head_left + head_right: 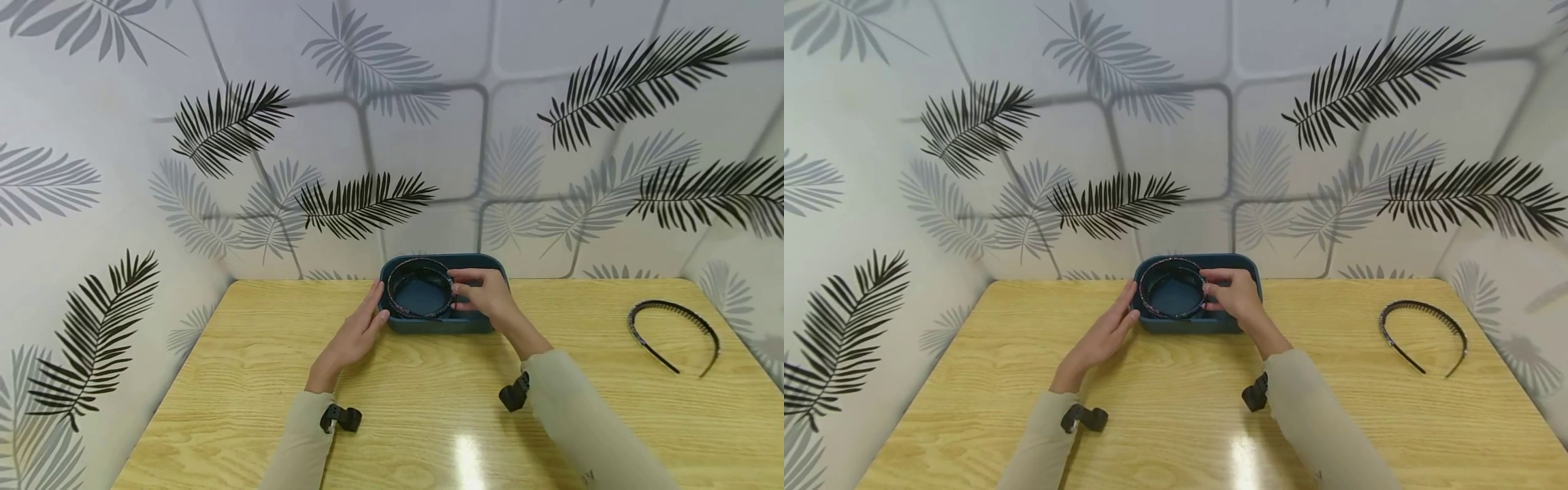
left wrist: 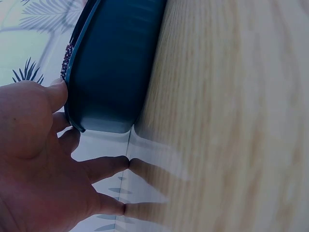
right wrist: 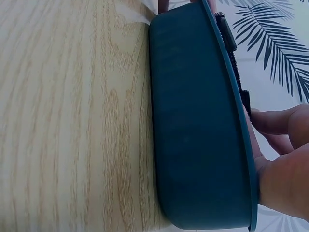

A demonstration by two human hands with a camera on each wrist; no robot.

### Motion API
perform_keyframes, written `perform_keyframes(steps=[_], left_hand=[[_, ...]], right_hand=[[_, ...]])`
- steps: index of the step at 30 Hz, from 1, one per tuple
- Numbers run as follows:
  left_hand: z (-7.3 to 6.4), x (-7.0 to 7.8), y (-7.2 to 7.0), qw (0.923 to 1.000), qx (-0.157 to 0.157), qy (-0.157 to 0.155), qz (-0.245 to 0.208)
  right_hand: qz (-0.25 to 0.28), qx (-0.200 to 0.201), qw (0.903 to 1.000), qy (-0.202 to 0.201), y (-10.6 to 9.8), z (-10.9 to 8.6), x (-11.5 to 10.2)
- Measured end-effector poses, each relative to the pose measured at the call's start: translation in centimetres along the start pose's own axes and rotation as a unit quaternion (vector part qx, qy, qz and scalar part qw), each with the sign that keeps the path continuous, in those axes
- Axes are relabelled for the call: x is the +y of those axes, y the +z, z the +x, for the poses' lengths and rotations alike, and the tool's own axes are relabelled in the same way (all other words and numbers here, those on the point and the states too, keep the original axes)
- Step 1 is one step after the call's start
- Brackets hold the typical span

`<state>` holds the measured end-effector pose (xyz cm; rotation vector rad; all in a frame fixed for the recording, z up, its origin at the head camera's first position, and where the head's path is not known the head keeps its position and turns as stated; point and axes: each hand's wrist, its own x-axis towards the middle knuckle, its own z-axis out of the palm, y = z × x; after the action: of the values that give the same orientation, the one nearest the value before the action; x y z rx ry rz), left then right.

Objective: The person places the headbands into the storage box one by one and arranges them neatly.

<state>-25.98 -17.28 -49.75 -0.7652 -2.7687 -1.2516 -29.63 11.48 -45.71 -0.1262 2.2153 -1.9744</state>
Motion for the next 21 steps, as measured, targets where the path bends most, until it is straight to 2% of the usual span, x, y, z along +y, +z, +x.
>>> perform_keyframes(steps=[6,21], left_hand=[[-0.04,-0.03,0.0,1.0,-0.002,-0.006,0.006],[-0.04,0.18,-0.08,0.9998,-0.012,-0.018,0.004]], right_hand=[[-0.015,0.0,0.9998,0.014,0.21,0.38,0.0],[-0.008,0.003,0.9997,0.021,0.27,0.84,0.39]])
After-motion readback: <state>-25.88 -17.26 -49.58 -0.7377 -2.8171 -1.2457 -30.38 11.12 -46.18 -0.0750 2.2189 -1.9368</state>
